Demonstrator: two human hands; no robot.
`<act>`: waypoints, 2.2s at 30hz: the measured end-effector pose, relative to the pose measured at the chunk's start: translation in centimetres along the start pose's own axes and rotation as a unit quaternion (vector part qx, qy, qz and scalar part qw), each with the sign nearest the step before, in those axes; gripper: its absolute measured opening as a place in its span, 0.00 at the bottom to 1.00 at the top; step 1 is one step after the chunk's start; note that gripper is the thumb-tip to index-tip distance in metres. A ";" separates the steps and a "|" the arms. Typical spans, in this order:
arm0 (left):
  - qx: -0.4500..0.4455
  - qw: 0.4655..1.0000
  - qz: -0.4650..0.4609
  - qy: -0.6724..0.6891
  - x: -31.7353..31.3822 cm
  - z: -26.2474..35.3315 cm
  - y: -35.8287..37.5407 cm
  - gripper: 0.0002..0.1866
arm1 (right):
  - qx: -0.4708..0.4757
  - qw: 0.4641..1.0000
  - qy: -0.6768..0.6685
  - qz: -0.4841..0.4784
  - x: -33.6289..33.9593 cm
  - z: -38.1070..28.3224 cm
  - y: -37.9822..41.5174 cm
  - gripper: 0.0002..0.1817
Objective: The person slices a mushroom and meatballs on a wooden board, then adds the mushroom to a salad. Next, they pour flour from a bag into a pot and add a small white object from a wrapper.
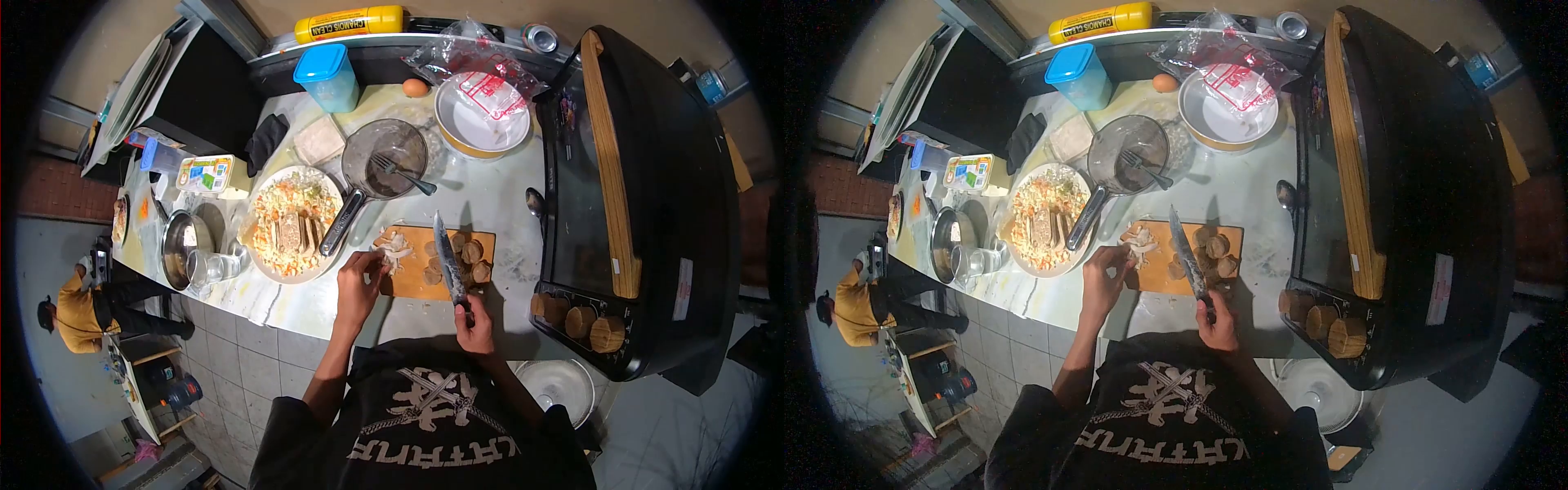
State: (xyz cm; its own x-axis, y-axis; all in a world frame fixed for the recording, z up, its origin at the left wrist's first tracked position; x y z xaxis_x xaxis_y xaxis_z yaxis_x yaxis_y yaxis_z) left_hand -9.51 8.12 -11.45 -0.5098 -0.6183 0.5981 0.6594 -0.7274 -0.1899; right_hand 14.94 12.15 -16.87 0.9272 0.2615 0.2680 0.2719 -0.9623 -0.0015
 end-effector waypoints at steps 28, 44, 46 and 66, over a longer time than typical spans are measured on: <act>0.000 1.000 0.014 -0.006 0.8 0.8 0.7 0.10 | -0.005 1.000 0.005 -0.002 -0.2 -0.5 -0.3 0.13; 0.024 1.000 -0.008 -0.015 1.2 1.1 -0.1 0.06 | 0.051 0.997 0.050 -0.036 0.3 -3.0 -1.3 0.11; 0.016 0.999 -0.017 -0.048 1.1 1.4 -0.2 0.06 | 0.057 0.996 0.056 -0.029 0.5 -3.2 -1.4 0.11; 0.024 1.000 0.013 0.007 1.0 0.2 -0.4 0.07 | 0.040 0.997 0.059 -0.040 0.0 -1.3 -0.8 0.17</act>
State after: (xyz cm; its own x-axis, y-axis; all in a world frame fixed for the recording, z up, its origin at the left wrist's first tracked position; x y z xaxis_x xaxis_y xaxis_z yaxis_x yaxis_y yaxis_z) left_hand -10.19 7.82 -10.65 -0.4988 -0.6413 0.5830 0.6986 -0.6956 -0.1676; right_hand 14.36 12.80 -15.59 0.8663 0.3219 0.3820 0.3677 -0.9285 -0.0513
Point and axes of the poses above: each hand's wrist, its own y-axis away from the middle knuckle, its own x-axis out of the back of the hand, z = x × y, the point moved 6 cm from there along -y, towards the middle knuckle, and after that the axes turned 11 degrees about z, right-handed, at the moved point
